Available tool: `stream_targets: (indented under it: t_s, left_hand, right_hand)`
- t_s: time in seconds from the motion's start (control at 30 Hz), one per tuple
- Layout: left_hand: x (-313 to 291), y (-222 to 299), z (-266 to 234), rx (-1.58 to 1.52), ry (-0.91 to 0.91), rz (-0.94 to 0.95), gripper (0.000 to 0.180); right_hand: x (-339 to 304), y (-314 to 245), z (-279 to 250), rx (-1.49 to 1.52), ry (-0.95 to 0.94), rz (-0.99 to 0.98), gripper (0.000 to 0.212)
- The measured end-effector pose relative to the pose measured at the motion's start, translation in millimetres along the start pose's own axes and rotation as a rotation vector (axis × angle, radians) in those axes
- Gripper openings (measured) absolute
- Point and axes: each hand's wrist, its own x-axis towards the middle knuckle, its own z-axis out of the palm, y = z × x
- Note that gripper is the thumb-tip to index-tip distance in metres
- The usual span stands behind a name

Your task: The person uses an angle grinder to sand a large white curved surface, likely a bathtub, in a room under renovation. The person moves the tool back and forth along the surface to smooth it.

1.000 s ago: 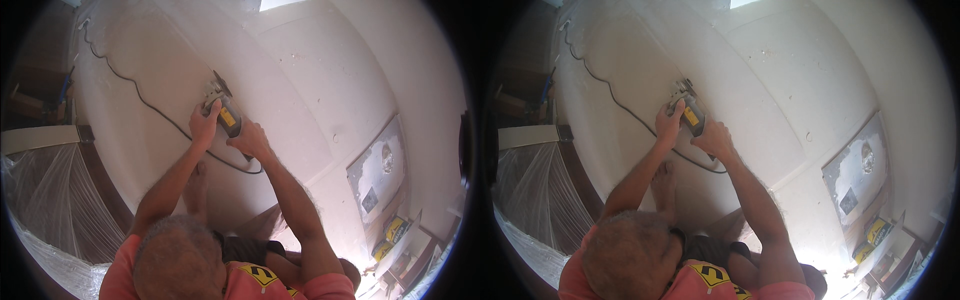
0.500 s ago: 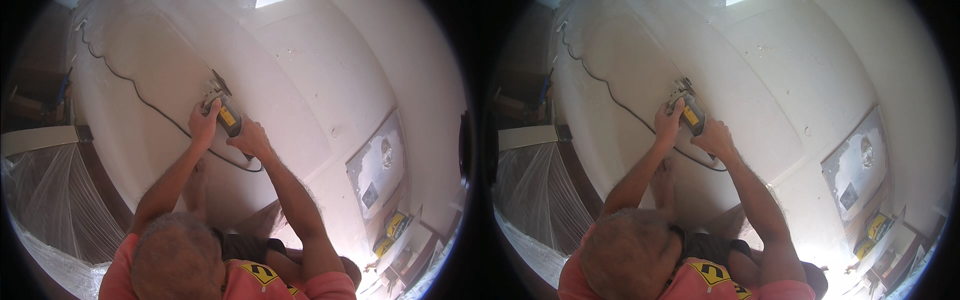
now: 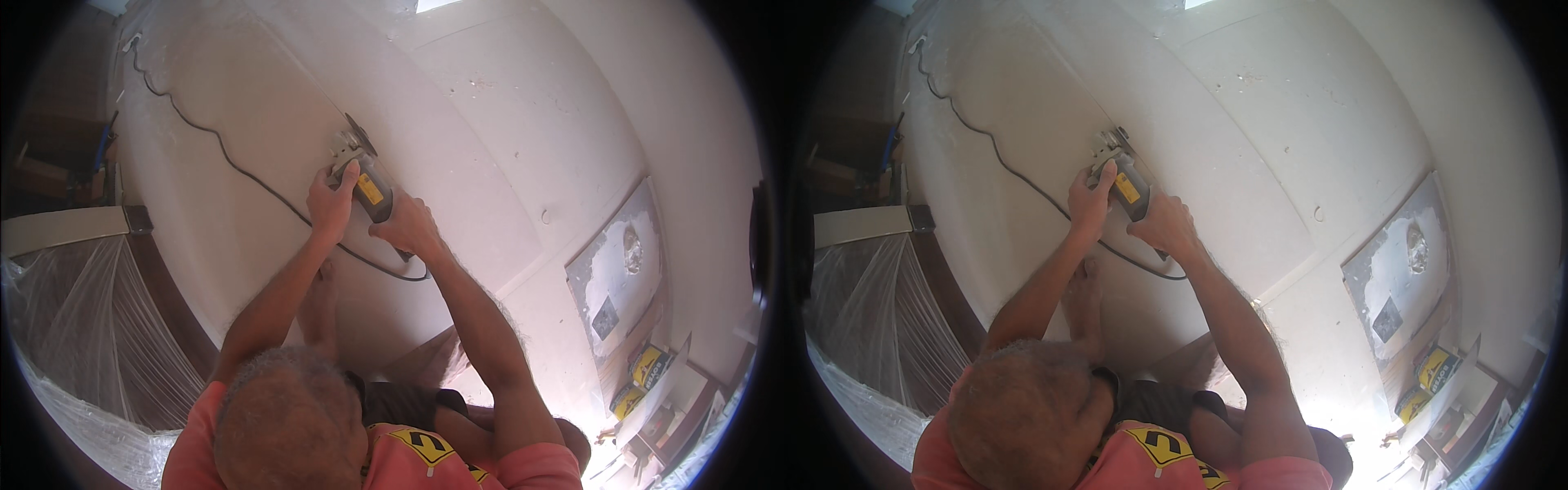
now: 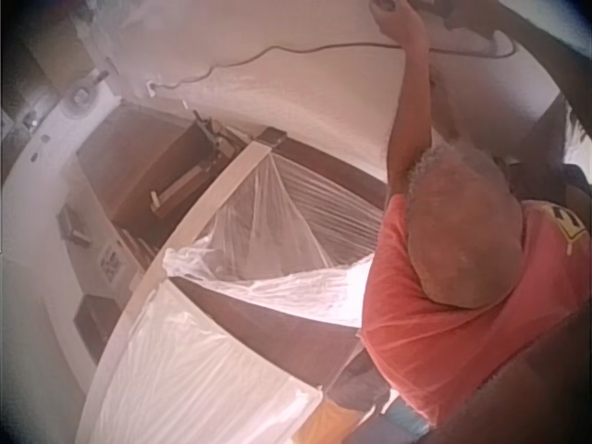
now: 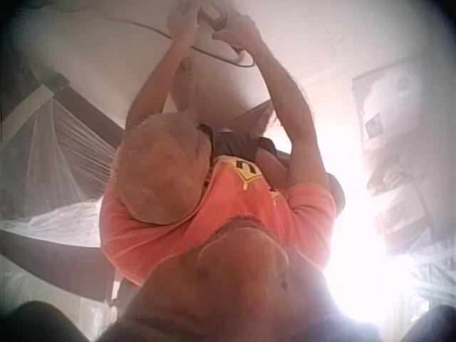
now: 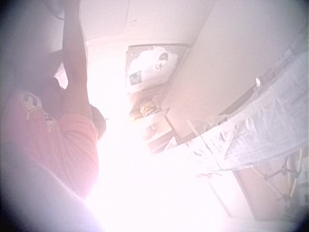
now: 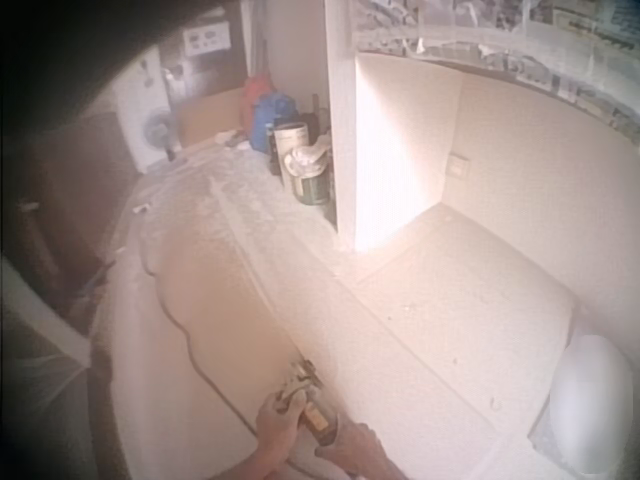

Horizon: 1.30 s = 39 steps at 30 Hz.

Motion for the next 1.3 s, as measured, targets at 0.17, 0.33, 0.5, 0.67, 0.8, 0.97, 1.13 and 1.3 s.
stream_targets:
  t_s: [0.17,0.33,0.5,0.67,0.8,0.97,1.13,1.3]
  left_hand:
    - [-2.1,-0.5,-0.5,-0.014,-0.016,-0.011,0.083]
    - [-6.8,1.7,-0.8,-0.021,-0.023,-0.009,0.080]
    - [-10.5,3.4,0.6,-0.033,-0.022,-0.007,0.078]
    - [-14.0,1.7,1.3,-0.031,-0.025,-0.006,0.077]
    - [-16.0,0.2,3.3,-0.037,-0.018,-0.005,0.079]
    - [-14.0,-2.9,2.2,-0.011,-0.013,-0.002,0.081]
    - [-13.5,-0.3,2.0,0.022,-0.005,-0.003,0.081]
    - [-13.0,0.6,4.9,0.001,-0.004,-0.007,0.080]
  right_hand:
    - [-4.3,0.8,1.9,-0.005,0.038,-0.023,0.065]
    - [-9.7,-1.5,-2.0,0.021,0.008,0.004,0.065]
    - [-12.2,-0.3,-3.5,0.024,0.004,0.006,0.064]
    - [-15.0,2.3,-3.4,0.014,-0.009,0.021,0.074]
    - [-13.7,7.8,-0.5,0.011,0.000,0.008,0.074]
    - [-11.6,9.5,2.9,0.015,0.013,-0.011,0.074]
    - [-8.0,10.4,3.9,0.011,0.011,-0.006,0.074]
    - [-6.2,12.7,4.3,0.010,0.011,-0.001,0.075]
